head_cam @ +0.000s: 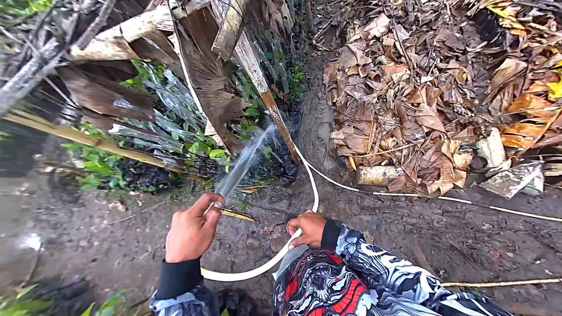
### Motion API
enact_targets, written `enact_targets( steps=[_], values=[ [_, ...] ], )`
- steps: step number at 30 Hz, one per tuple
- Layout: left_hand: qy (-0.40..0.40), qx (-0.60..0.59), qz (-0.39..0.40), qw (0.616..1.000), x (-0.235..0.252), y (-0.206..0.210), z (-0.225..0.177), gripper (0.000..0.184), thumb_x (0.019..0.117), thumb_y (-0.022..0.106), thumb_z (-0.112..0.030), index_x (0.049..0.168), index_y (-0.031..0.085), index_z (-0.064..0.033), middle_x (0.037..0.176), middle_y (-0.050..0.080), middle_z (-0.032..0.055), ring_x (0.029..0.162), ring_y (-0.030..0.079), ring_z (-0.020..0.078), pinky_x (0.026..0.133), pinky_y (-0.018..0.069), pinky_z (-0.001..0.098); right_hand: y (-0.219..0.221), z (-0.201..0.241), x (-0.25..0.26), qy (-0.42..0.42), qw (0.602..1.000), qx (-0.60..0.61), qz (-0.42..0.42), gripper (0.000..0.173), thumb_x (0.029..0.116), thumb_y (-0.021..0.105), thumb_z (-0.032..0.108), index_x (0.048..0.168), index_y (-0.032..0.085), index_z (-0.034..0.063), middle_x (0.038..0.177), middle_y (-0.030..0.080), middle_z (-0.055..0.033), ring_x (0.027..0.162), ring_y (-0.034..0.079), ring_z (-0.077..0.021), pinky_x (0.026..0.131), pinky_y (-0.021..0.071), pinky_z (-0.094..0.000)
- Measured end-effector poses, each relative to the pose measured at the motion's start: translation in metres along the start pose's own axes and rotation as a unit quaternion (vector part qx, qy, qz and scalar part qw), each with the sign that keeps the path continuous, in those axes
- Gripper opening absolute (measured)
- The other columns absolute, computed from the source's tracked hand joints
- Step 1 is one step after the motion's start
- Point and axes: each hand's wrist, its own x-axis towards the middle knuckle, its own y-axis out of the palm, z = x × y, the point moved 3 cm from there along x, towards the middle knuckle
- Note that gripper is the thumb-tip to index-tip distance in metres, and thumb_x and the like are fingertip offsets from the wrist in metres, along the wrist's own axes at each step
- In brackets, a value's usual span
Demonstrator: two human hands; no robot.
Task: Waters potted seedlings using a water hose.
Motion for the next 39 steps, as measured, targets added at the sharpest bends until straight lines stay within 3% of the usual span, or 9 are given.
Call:
enact_targets(
  steps=[3,7,12,17,20,25,30,34,39],
  values=[
    [0.000,-0.002,0.015,1.000,-0.005,0.002,0.001,0.036,0.0975,0.042,-0.038,0.105,0.073,-0.0219,0.059,0.054,-0.0044,0.048,0.049,0.0114,0.047,0.0407,0.0408,0.000,0.002,0.000,-0.004,1.000,-0.008,0.005,0.053,0.0910,0.072,0.058,0.114,0.071,0.0095,0.109,0.073,-0.0124,0.109,0.066,-0.0291,0.111,0.0364,-0.0562],
    [-0.002,-0.019,-0.027,0.999,-0.014,-0.002,0.000,0.037,0.0978,0.042,-0.035,0.107,0.073,-0.0165,0.058,0.053,-0.0039,0.046,0.046,0.0094,0.047,0.0397,0.0374,0.000,0.001,-0.001,-0.008,1.000,-0.012,0.006,0.053,0.0911,0.072,0.058,0.113,0.071,0.0099,0.108,0.073,-0.0120,0.108,0.066,-0.0290,0.111,0.0364,-0.0566],
    [-0.021,-0.018,0.009,1.000,-0.029,0.007,0.000,0.037,0.0964,0.042,-0.033,0.107,0.073,-0.0166,0.060,0.058,-0.0020,0.049,0.052,0.0125,0.049,0.0434,0.0414,0.003,-0.003,-0.001,-0.008,1.000,-0.006,0.007,0.053,0.0890,0.075,0.056,0.112,0.072,0.0087,0.105,0.073,-0.0145,0.106,0.066,-0.0313,0.111,0.0356,-0.0583],
    [-0.064,-0.010,-0.023,0.998,-0.040,0.010,0.004,0.036,0.0964,0.043,-0.035,0.108,0.073,-0.0174,0.060,0.055,-0.0024,0.047,0.048,0.0123,0.048,0.0411,0.0411,0.005,-0.003,-0.001,-0.005,1.000,-0.014,0.011,0.052,0.0890,0.075,0.056,0.111,0.072,0.0089,0.105,0.073,-0.0139,0.106,0.066,-0.0304,0.111,0.0362,-0.0569],
    [-0.088,-0.010,0.018,0.996,-0.047,0.021,0.005,0.035,0.0965,0.044,-0.033,0.111,0.072,-0.0182,0.061,0.056,-0.0008,0.050,0.051,0.0159,0.050,0.0428,0.0452,0.007,-0.003,-0.002,-0.005,0.999,-0.023,0.024,0.053,0.0889,0.076,0.056,0.111,0.072,0.0081,0.104,0.073,-0.0143,0.106,0.066,-0.0311,0.111,0.0351,-0.0572],
    [-0.093,-0.022,-0.003,0.995,-0.058,0.020,0.009,0.035,0.0956,0.044,-0.032,0.109,0.073,-0.0185,0.057,0.050,-0.0048,0.046,0.044,0.0115,0.047,0.0394,0.0401,0.010,-0.002,-0.003,-0.001,0.999,-0.033,0.037,0.055,0.0890,0.075,0.058,0.112,0.071,0.0075,0.104,0.073,-0.0146,0.105,0.066,-0.0310,0.112,0.0348,-0.0562],
    [-0.112,-0.014,0.049,0.992,-0.069,0.028,0.009,0.035,0.0957,0.044,-0.035,0.109,0.073,-0.0199,0.062,0.057,0.0000,0.051,0.053,0.0177,0.051,0.0436,0.0471,0.013,-0.002,-0.002,-0.001,0.998,-0.044,0.051,0.056,0.0891,0.075,0.058,0.113,0.071,0.0075,0.105,0.072,-0.0146,0.106,0.065,-0.0316,0.111,0.0353,-0.0555],
    [-0.130,-0.007,0.011,0.991,-0.078,0.029,0.010,0.036,0.0963,0.043,-0.033,0.109,0.073,-0.0191,0.059,0.055,-0.0005,0.049,0.050,0.0164,0.049,0.0419,0.0447,0.016,-0.002,-0.003,0.006,0.997,-0.049,0.055,0.055,0.0894,0.075,0.057,0.113,0.071,0.0079,0.106,0.073,-0.0140,0.107,0.065,-0.0306,0.112,0.0355,-0.0553],
    [-0.144,-0.011,0.055,0.988,-0.091,0.037,0.007,0.035,0.0959,0.044,-0.034,0.109,0.073,-0.0209,0.061,0.058,0.0014,0.052,0.055,0.0207,0.050,0.0440,0.0488,0.018,-0.002,-0.002,0.003,0.996,-0.055,0.067,0.055,0.0883,0.076,0.057,0.112,0.071,0.0073,0.105,0.073,-0.0140,0.107,0.065,-0.0302,0.113,0.0345,-0.0547]
  ],
)
